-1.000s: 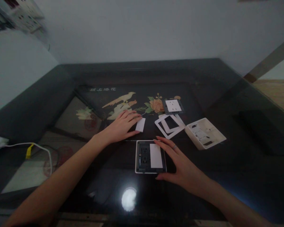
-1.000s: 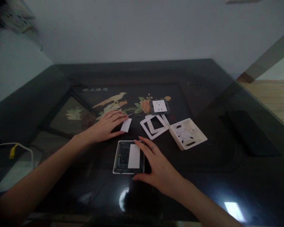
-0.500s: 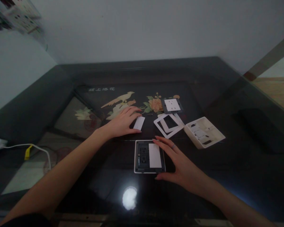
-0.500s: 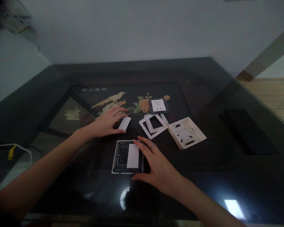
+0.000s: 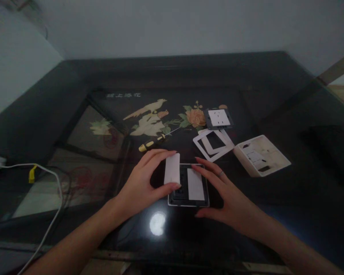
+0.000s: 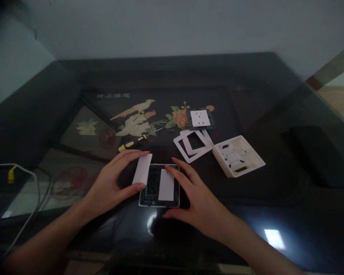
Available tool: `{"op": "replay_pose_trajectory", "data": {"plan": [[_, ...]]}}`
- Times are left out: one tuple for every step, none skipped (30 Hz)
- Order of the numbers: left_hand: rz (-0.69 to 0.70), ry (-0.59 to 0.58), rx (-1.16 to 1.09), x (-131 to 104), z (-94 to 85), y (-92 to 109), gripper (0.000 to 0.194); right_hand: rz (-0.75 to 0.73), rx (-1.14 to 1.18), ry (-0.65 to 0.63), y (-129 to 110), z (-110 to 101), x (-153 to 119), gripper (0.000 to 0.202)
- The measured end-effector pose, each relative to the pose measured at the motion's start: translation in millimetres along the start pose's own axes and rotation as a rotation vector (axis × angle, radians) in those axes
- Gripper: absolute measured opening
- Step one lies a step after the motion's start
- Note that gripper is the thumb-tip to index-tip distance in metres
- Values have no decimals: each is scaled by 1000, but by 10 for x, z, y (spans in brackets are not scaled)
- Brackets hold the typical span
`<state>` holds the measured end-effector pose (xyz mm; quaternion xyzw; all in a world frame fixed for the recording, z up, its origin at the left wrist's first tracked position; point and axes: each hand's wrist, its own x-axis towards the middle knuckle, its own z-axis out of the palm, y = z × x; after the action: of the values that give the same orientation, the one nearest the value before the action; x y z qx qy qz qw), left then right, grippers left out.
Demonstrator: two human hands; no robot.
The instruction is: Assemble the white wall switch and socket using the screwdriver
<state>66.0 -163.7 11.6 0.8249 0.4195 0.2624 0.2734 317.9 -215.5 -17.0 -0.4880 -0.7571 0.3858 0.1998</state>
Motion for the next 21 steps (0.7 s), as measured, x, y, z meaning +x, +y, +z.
{"op": "replay_pose_trajectory", "data": {"plan": [[5, -2, -10, -12, 10, -10, 55, -2, 4, 5, -6, -5, -5, 87], [8, -1, -18, -18, 14, -22, 55, -4, 6, 11, -12, -10, -10, 83], [12, -1, -25, -23, 15, -34, 54, -9, 5, 16, -18, -15, -14, 80], [14, -2, -32, -28, 17, -43, 54, -14, 2, 19, -23, -19, -17, 77], [14, -5, -35, -34, 23, -48, 54, -18, -4, 19, -26, -20, -18, 75], [16, -12, -34, -44, 34, -48, 54, -19, -12, 17, -27, -20, -18, 74], [22, -20, -30, -55, 52, -43, 55, -21, -21, 16, -27, -19, -17, 73], [34, -29, -23, -68, 75, -34, 56, -24, -30, 18, -25, -16, -17, 73], [54, -37, -11, -80, 103, -23, 57, -26, -38, 22, -21, -11, -17, 73], [77, -41, 5, -91, 132, -10, 58, -28, -46, 26, -16, -7, -18, 74], [102, -42, 23, -100, 160, 3, 59, -33, -51, 29, -10, -2, -19, 75], [123, -39, 41, -107, 186, 15, 59, -38, -57, 32, -4, 2, -20, 76], [141, -33, 58, -111, 207, 24, 60, -43, -60, 34, 2, 6, -21, 76], [154, -28, 74, -113, 223, 32, 60, -46, -62, 36, 7, 9, -20, 75], [162, -22, 88, -114, 234, 36, 61, -50, -62, 37, 11, 11, -19, 75], [166, -19, 101, -114, 241, 38, 61, -53, -61, 39, 13, 13, -17, 75], [169, -17, 111, -113, 246, 37, 61, -55, -59, 41, 14, 14, -15, 75], [170, -17, 120, -113, 249, 33, 61, -55, -57, 41, 13, 14, -14, 75], [171, -16, 127, -113, 251, 28, 61, -54, -56, 38, 11, 14, -13, 76], [171, -15, 132, -113, 253, 22, 61, -51, -57, 37, 9, 13, -13, 76], [172, -14, 135, -113, 256, 16, 61, -48, -58, 35, 7, 11, -14, 76]]}}
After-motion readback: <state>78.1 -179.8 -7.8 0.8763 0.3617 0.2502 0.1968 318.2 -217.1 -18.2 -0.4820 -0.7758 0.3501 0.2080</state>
